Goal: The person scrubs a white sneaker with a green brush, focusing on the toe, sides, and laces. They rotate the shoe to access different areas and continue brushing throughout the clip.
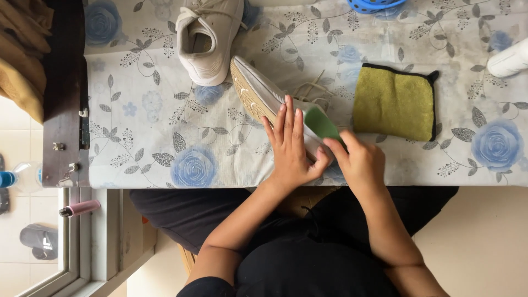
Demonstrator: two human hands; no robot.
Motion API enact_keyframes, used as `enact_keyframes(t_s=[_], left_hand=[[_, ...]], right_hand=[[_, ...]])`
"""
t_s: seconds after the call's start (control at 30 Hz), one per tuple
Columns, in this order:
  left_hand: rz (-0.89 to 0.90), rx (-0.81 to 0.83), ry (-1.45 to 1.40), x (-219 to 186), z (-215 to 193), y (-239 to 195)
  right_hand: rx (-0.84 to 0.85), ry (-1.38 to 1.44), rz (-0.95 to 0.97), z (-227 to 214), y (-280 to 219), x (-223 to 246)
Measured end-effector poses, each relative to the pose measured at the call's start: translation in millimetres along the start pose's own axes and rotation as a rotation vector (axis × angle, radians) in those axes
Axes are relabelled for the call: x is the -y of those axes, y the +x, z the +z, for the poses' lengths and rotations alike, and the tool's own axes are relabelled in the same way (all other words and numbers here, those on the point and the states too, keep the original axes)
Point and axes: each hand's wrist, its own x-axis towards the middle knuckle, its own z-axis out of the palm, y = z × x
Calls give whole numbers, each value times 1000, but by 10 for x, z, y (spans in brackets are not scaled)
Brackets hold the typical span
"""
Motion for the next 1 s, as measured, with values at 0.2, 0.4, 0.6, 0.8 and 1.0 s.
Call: enact_keyframes(t_s=[0.2, 0.4, 0.6, 0.8, 1.0], left_hand=[[13, -28, -38, 15, 25, 35], [17, -12, -38, 3, 35, 40], [25, -36, -48, 5, 19, 56], [0, 40, 58, -1, -15, 10], [11, -12, -49, 2, 27, 44]], right_hand=[[125, 126, 209, -127, -519, -227], [22, -111, 80, 59, -150, -69], [5, 22, 56, -31, -45, 39], [230, -30, 184, -88, -548, -223], [47, -158, 96, 124, 5, 23]])
